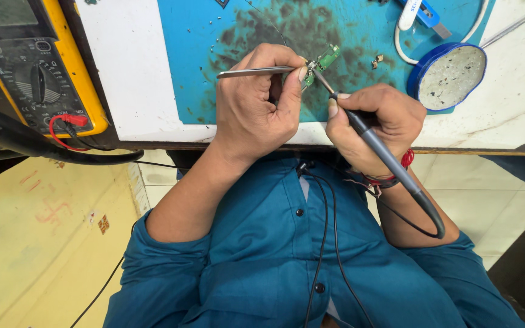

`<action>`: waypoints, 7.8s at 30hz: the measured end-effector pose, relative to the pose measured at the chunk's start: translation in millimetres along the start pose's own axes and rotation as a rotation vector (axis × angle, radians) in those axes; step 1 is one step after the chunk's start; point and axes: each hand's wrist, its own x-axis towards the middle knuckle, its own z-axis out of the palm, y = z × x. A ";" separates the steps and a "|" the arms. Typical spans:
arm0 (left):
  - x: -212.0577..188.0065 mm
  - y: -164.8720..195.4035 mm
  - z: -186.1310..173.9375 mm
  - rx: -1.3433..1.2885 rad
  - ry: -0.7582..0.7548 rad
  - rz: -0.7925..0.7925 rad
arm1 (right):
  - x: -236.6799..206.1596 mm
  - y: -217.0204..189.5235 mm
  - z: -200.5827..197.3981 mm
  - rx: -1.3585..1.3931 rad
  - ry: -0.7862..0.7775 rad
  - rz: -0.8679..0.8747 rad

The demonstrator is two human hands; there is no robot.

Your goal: The person repairs a small green circuit board at a workbench. They hold the board with tweezers while heating it with a hot air gun, reposition the board, adjust a power cable, then solder components on the board with a soldering iron while steadying it with tweezers.

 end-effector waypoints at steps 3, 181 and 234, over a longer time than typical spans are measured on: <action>-0.1 0.2 0.1 0.006 -0.002 0.000 | 0.1 -0.3 0.8 0.018 0.009 0.015; -1.5 -1.6 1.7 0.064 0.007 0.080 | 38.2 -22.7 -30.0 -0.058 -0.226 0.102; -0.9 -2.7 2.7 0.069 -0.002 0.071 | 19.4 1.0 -20.9 0.005 -0.101 0.047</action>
